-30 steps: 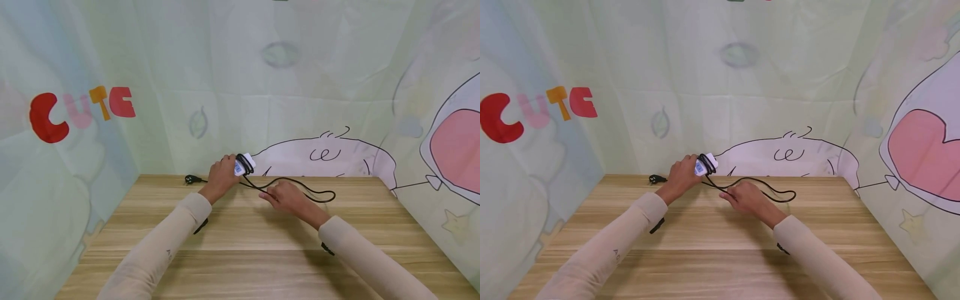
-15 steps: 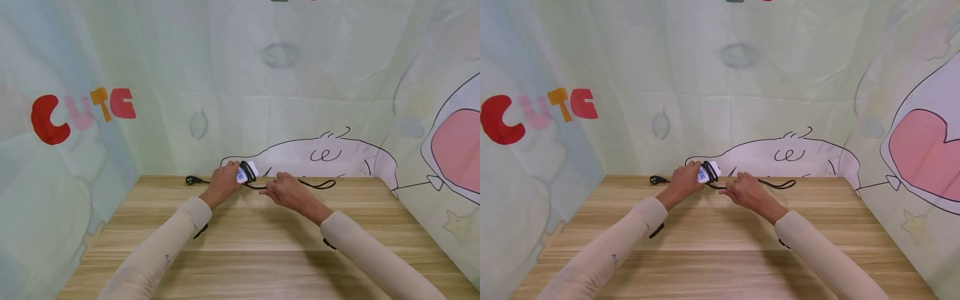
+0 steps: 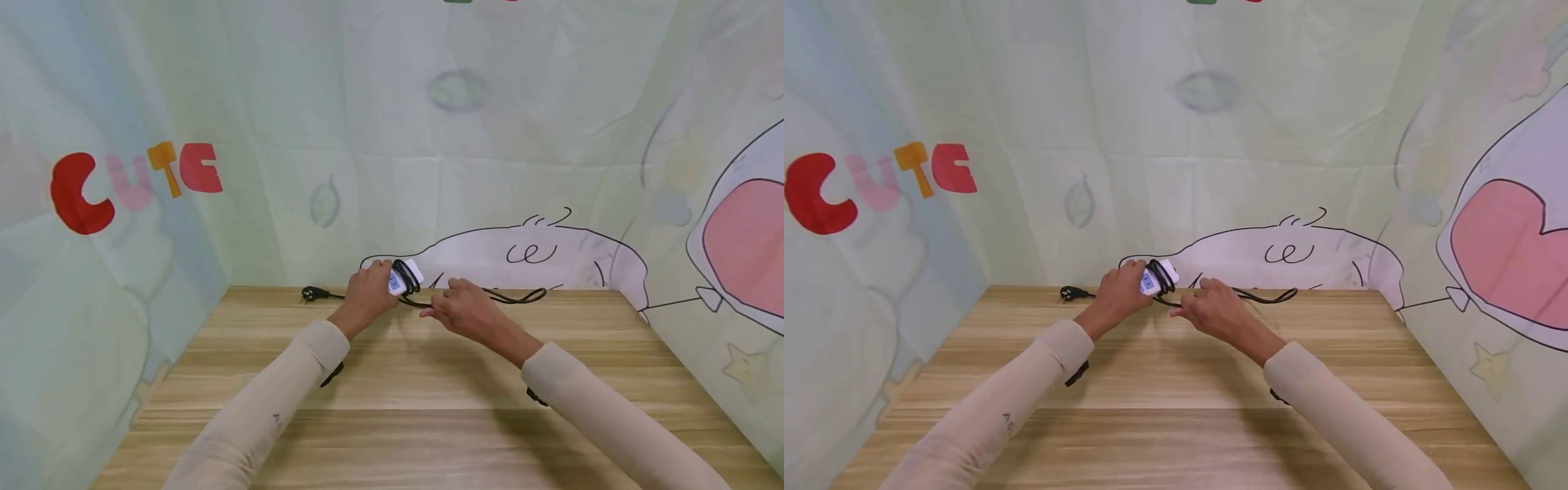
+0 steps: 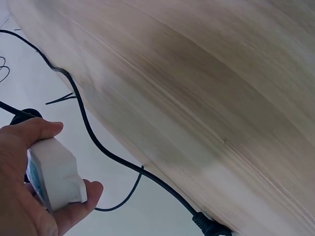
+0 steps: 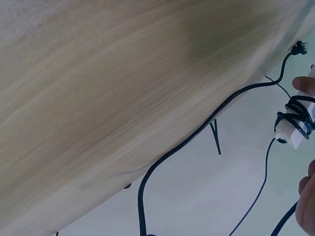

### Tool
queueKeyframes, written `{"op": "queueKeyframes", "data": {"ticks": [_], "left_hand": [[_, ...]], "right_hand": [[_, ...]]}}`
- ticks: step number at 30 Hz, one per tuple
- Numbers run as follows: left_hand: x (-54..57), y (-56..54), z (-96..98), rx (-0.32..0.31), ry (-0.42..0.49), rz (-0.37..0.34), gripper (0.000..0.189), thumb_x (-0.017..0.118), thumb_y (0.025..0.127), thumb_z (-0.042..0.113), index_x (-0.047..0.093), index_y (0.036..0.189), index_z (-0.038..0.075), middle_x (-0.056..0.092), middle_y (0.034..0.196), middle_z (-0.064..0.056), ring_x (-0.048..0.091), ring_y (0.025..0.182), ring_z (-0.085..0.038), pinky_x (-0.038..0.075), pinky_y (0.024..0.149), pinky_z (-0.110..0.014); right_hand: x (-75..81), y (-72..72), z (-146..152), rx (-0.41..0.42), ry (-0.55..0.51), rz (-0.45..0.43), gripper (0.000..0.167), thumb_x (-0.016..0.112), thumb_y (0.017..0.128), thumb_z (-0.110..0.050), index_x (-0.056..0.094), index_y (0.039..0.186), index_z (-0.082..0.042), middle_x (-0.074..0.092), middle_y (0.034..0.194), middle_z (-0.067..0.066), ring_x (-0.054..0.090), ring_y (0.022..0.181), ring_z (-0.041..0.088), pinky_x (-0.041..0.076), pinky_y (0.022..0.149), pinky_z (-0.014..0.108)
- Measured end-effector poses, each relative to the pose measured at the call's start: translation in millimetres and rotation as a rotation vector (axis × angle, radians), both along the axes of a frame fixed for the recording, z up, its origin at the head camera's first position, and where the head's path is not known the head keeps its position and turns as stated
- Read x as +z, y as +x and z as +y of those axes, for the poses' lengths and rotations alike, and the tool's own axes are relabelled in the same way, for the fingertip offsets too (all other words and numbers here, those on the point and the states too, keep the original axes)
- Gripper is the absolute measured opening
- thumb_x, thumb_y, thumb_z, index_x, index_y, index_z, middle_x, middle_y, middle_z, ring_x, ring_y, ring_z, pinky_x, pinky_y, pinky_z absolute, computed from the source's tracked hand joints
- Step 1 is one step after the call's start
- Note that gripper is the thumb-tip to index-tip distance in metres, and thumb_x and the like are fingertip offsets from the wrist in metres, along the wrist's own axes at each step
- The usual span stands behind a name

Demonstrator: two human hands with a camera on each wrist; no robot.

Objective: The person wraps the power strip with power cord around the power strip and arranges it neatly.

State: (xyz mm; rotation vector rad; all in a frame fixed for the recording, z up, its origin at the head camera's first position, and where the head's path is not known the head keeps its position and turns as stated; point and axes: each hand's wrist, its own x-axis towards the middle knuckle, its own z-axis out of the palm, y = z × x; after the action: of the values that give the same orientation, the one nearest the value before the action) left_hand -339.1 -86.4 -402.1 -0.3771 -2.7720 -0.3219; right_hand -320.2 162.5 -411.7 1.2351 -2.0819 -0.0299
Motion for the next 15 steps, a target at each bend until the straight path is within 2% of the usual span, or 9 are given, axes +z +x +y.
{"op": "queueKeyframes", "data": {"ticks": [1,5,8,11,14,15], "left_hand": [[0.4,0.1,0.6,0.002,0.002,-0.001,0.055,0.094,0.091,0.023,0.067,0.132,0.0,0.075,0.118,-0.019,0.075,0.092,-0.035,0.065,0.079,-0.048],[2.6,0.6,3.0,0.014,0.008,-0.02,0.057,0.094,0.091,0.023,0.066,0.134,0.0,0.075,0.12,-0.019,0.075,0.095,-0.035,0.066,0.082,-0.048],[3.6,0.6,3.6,0.015,0.0,-0.017,0.057,0.094,0.091,0.023,0.066,0.135,0.0,0.075,0.12,-0.019,0.075,0.095,-0.034,0.065,0.082,-0.048],[1.9,0.2,3.1,-0.008,-0.044,0.022,0.055,0.093,0.09,0.021,0.067,0.132,-0.001,0.075,0.117,-0.019,0.075,0.091,-0.035,0.065,0.079,-0.048],[-1.6,0.7,2.4,-0.035,-0.096,0.068,0.052,0.094,0.089,0.02,0.068,0.128,-0.001,0.075,0.112,-0.018,0.075,0.085,-0.036,0.064,0.074,-0.048],[-2.6,1.3,2.1,-0.042,-0.11,0.079,0.052,0.094,0.088,0.02,0.068,0.127,-0.001,0.075,0.11,-0.018,0.074,0.083,-0.036,0.064,0.073,-0.048]], "right_hand": [[0.0,-0.4,-0.6,0.01,-0.008,0.015,0.048,0.081,0.102,-0.043,0.054,0.074,-0.014,0.051,0.057,-0.004,0.032,0.062,0.015,0.039,0.06,0.031],[-1.2,-3.1,-3.3,0.052,-0.042,0.062,0.057,0.053,0.117,-0.051,0.053,0.075,-0.013,0.047,0.054,-0.005,0.034,0.062,0.017,0.039,0.059,0.032],[-1.2,-3.9,-4.9,0.06,-0.043,0.07,0.064,0.034,0.118,-0.056,0.054,0.076,-0.013,0.045,0.054,-0.006,0.032,0.062,0.017,0.038,0.06,0.033],[0.2,-4.3,-5.9,0.053,-0.036,0.067,0.056,0.051,0.116,-0.054,0.055,0.077,-0.013,0.047,0.054,-0.005,0.033,0.062,0.017,0.038,0.06,0.032],[1.4,-4.9,-7.2,0.044,-0.032,0.064,0.049,0.069,0.108,-0.049,0.056,0.079,-0.012,0.049,0.054,-0.004,0.033,0.062,0.017,0.038,0.06,0.032],[1.8,-5.1,-7.5,0.04,-0.031,0.065,0.049,0.069,0.108,-0.049,0.056,0.079,-0.012,0.049,0.054,-0.003,0.033,0.062,0.016,0.037,0.06,0.032]]}}
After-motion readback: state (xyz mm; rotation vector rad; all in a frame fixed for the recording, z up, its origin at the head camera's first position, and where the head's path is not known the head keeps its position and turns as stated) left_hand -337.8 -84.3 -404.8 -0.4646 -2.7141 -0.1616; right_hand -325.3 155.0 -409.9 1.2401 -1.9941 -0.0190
